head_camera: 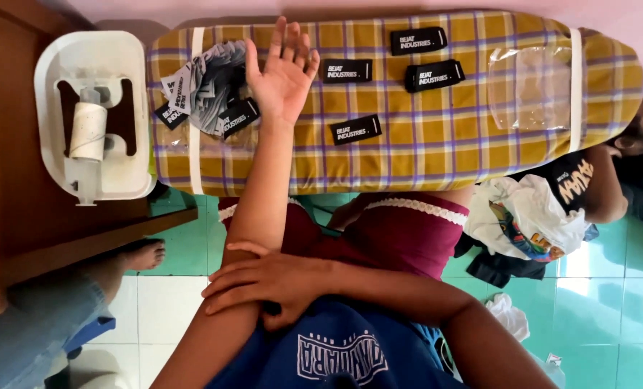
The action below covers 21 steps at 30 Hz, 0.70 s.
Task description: Folding small black clothing labels in half and arranging them on a workspace.
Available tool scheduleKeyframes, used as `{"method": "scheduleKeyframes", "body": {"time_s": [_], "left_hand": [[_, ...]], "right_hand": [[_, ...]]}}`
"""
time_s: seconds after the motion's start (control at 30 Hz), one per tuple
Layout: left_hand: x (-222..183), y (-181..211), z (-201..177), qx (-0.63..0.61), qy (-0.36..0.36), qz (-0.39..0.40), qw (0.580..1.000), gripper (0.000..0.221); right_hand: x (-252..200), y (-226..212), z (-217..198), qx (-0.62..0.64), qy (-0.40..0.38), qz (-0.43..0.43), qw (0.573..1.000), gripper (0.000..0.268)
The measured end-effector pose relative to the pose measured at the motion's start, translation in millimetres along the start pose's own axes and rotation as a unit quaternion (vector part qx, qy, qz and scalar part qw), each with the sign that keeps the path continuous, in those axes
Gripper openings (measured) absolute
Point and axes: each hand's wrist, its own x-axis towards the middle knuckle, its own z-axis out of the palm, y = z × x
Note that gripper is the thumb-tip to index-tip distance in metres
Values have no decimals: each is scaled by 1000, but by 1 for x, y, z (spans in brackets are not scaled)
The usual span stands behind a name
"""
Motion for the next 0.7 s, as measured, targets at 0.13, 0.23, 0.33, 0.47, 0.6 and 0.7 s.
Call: {"method": "scheduleKeyframes", "body": {"time_s": [0.13,0.23,0.33,0.47,0.6,0.7], "left_hand": [[5,3,3,7,5,2,1000,61],[3,3,3,13,12,3,1000,61],[4,2,1,16,10,-1,1000,62],[3,4,1,31,2,0,1000,63],[5,5,0,26,2,4,1000,65],[5,4,1,18,-2,-2,1000,65]], "right_hand": [[-5,20,-16,-4,-14,-22,1000,71],[-11,24,-21,18,-7,-23,1000,74],[-9,17,-27,45,13,-7,999,64],[0,9,-22,44,44,21,998,54],[2,9,-25,38,24,39,998,56],[-2,14,-26,45,35,29,998,58]]}}
